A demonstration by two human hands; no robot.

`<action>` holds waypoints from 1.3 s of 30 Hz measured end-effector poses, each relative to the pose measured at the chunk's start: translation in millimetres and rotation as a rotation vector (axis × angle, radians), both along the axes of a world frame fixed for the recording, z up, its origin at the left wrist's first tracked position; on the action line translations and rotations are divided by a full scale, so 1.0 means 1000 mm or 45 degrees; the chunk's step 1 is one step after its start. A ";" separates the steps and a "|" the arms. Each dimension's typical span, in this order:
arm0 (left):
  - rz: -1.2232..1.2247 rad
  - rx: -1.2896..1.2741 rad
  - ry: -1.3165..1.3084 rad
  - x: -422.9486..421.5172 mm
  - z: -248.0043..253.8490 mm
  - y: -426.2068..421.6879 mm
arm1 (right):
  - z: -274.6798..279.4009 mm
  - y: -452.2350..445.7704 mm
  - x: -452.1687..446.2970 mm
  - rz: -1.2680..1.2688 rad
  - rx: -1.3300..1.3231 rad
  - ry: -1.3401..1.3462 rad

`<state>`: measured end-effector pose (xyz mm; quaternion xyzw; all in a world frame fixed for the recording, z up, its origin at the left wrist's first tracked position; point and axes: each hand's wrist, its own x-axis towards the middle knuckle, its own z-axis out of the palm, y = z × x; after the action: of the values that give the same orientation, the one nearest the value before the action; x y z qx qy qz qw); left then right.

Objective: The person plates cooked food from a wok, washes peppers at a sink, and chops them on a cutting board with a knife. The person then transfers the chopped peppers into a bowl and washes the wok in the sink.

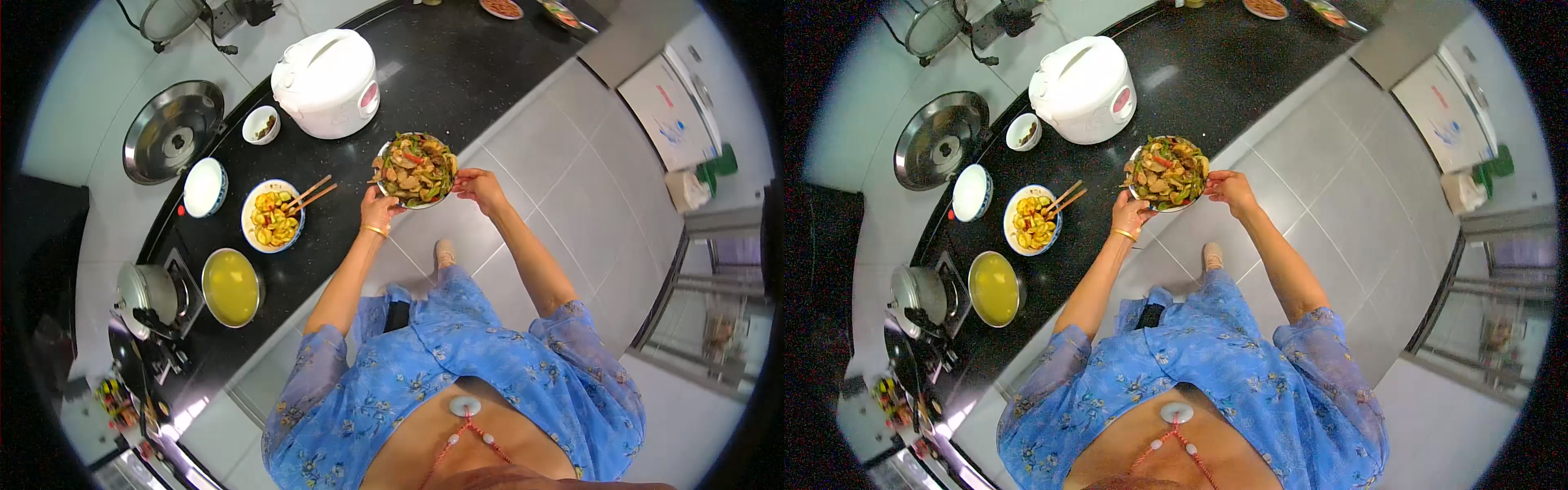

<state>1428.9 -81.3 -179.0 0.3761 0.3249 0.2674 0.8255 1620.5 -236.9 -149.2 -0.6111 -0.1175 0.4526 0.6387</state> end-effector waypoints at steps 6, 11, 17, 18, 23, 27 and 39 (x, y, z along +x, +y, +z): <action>0.156 0.044 0.064 0.062 -0.003 0.002 | 0.006 0.032 0.079 0.158 -0.092 -0.007; 0.210 -0.011 0.140 0.102 -0.017 0.014 | -0.016 0.061 0.136 0.235 -0.050 0.056; 0.282 -0.023 0.226 0.136 -0.015 0.021 | -0.021 0.082 0.173 0.299 -0.085 0.066; 0.278 -0.030 0.245 0.138 -0.013 0.021 | -0.020 0.084 0.175 0.325 -0.091 0.068; 0.340 -0.086 0.297 0.149 -0.015 0.030 | -0.019 0.103 0.188 0.323 -0.123 0.100; 0.313 -0.036 0.298 0.143 -0.022 0.029 | -0.026 0.095 0.184 0.320 -0.083 0.123; 0.453 -0.268 0.264 -0.026 -0.045 -0.066 | -0.063 -0.012 0.070 0.527 -0.249 0.234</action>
<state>1403.3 -147.6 -224.3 0.2502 0.4951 0.3332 0.7624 1690.5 -249.1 -212.2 -0.5892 -0.1375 0.6367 0.4781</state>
